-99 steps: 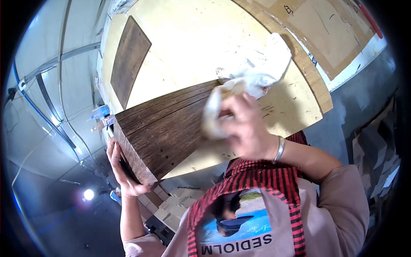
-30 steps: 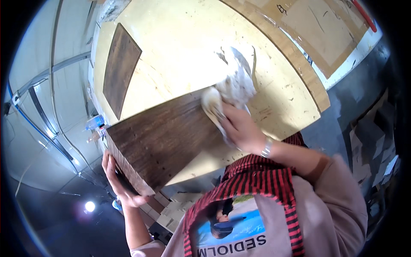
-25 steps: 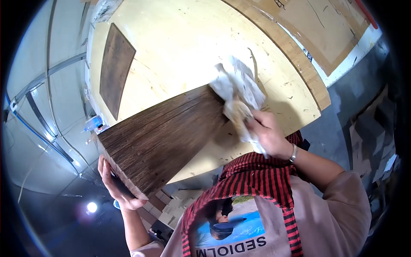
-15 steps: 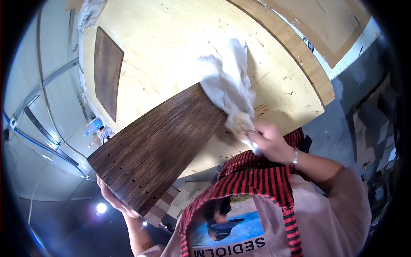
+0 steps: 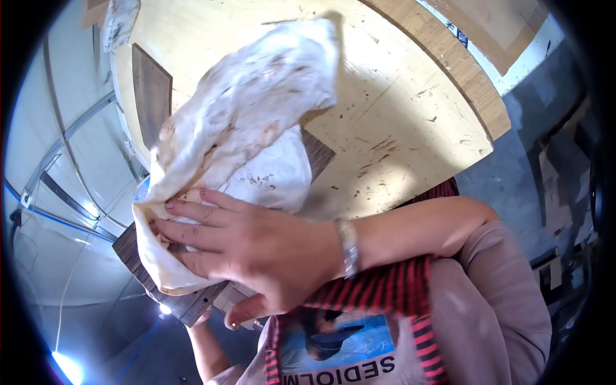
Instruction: The user is applying a liquid finish to a piece of dark wood furniture using a cloth.
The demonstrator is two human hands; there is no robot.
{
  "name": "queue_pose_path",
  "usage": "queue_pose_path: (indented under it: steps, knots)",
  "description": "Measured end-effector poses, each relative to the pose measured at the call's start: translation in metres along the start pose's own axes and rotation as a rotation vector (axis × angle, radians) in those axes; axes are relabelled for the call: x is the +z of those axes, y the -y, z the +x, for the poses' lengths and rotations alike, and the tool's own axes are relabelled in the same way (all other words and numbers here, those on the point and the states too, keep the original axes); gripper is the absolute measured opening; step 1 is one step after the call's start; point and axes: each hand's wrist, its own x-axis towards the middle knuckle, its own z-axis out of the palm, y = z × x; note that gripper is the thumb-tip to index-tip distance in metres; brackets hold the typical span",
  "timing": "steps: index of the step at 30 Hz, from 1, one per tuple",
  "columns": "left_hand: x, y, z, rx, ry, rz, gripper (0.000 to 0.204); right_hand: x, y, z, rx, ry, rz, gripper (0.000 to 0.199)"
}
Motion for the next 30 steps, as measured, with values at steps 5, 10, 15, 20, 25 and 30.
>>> queue_pose_path:
  steps: [5, 10, 15, 20, 25, 30]
  knots:
    - [0.001, -0.009, 0.010, 0.071, 0.015, 0.055, 0.104, -0.029, -0.030, -0.064, 0.332, 0.107, -0.174, 0.060]
    - [0.015, -0.025, 0.017, 0.103, 0.009, -0.012, 0.114, -0.018, -0.012, -0.055, 0.182, 0.062, -0.125, 0.075]
    - [0.006, -0.006, 0.003, -0.017, 0.042, -0.276, 0.117, 0.045, 0.005, 0.022, -0.302, 0.245, -0.025, 0.058]
    - [0.015, -0.037, 0.031, 0.236, 0.041, 0.026, 0.111, -0.008, -0.024, -0.103, 0.400, -0.146, -0.568, 0.047]
    - [0.011, -0.038, 0.030, 0.242, 0.020, 0.055, 0.109, 0.044, 0.050, -0.044, 0.033, -0.142, -0.579, 0.044]
    - [0.009, -0.034, 0.030, 0.268, 0.011, 0.094, 0.109, 0.057, 0.033, -0.042, 0.087, -0.318, -0.568, 0.031]
